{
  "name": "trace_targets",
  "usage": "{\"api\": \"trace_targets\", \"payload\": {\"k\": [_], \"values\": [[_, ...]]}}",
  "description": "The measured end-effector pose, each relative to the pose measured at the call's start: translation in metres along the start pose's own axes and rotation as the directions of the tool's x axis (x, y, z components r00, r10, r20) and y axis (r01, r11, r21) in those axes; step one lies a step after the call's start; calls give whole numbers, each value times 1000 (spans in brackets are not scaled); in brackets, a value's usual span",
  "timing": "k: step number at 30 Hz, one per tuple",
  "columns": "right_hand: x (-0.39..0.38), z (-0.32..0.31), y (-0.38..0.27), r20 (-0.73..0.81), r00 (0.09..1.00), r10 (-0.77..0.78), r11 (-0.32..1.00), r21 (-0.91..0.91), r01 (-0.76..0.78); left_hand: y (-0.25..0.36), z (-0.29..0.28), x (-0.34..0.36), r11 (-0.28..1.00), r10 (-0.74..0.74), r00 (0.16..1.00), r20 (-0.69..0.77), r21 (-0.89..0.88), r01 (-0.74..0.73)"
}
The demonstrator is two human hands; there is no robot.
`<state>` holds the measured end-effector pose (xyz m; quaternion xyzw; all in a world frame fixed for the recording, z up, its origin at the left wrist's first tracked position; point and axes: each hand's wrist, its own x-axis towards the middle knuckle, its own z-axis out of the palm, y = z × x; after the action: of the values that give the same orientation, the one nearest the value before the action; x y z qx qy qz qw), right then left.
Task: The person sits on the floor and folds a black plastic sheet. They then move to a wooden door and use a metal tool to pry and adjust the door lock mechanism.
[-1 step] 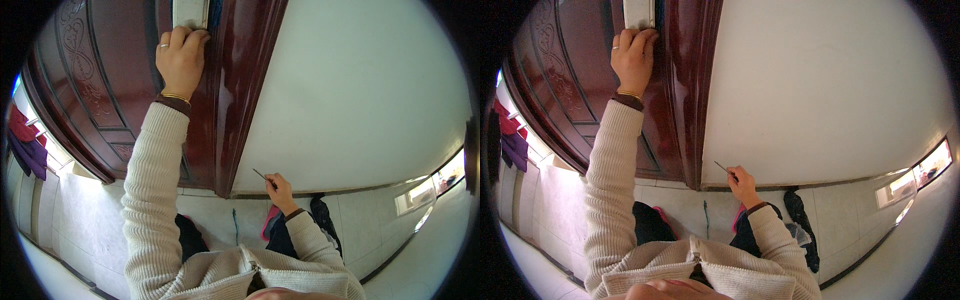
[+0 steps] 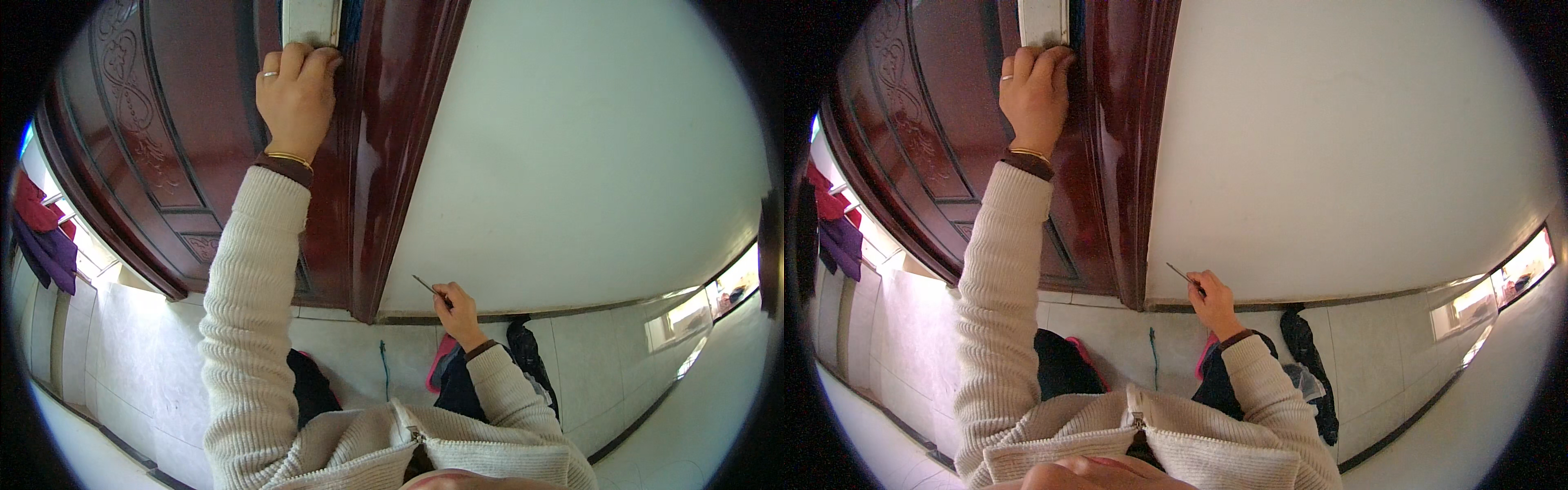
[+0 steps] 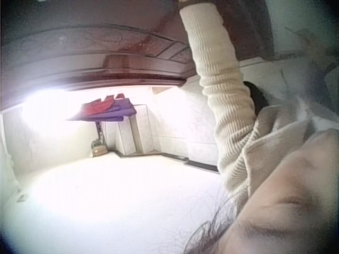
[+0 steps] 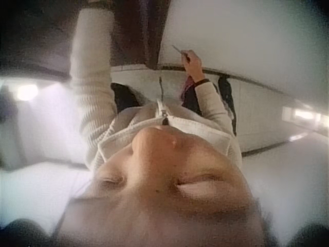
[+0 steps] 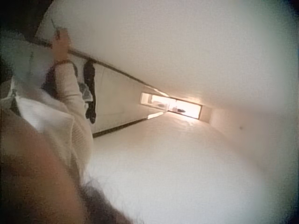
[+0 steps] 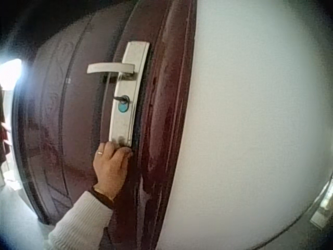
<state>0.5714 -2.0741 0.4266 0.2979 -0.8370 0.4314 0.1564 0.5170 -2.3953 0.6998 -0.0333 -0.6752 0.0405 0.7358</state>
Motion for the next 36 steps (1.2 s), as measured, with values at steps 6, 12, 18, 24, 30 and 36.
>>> {"api": "trace_targets", "payload": {"k": [6,12,18,24,30,36], "values": [[1,-1,4,-3,999,-33,999,-34,33,2,4,-6,985,-171,982,79,0,172],[0,0,-4,17,1000,26,998,64,-27,-28,-8,-30,864,-487,873,6,-143,483],[1,-3,-5,23,1000,16,1000,17,-16,-7,-17,-22,831,-482,866,133,-245,500],[0,-3,-6,32,999,5,1000,10,-5,17,-7,-12,685,-598,780,183,-389,616],[-2,-4,-7,43,999,24,1000,12,-24,33,2,-1,600,-695,702,154,-413,685],[-2,-1,-2,28,999,39,999,23,-40,48,10,4,657,-724,687,55,-247,712]]}}
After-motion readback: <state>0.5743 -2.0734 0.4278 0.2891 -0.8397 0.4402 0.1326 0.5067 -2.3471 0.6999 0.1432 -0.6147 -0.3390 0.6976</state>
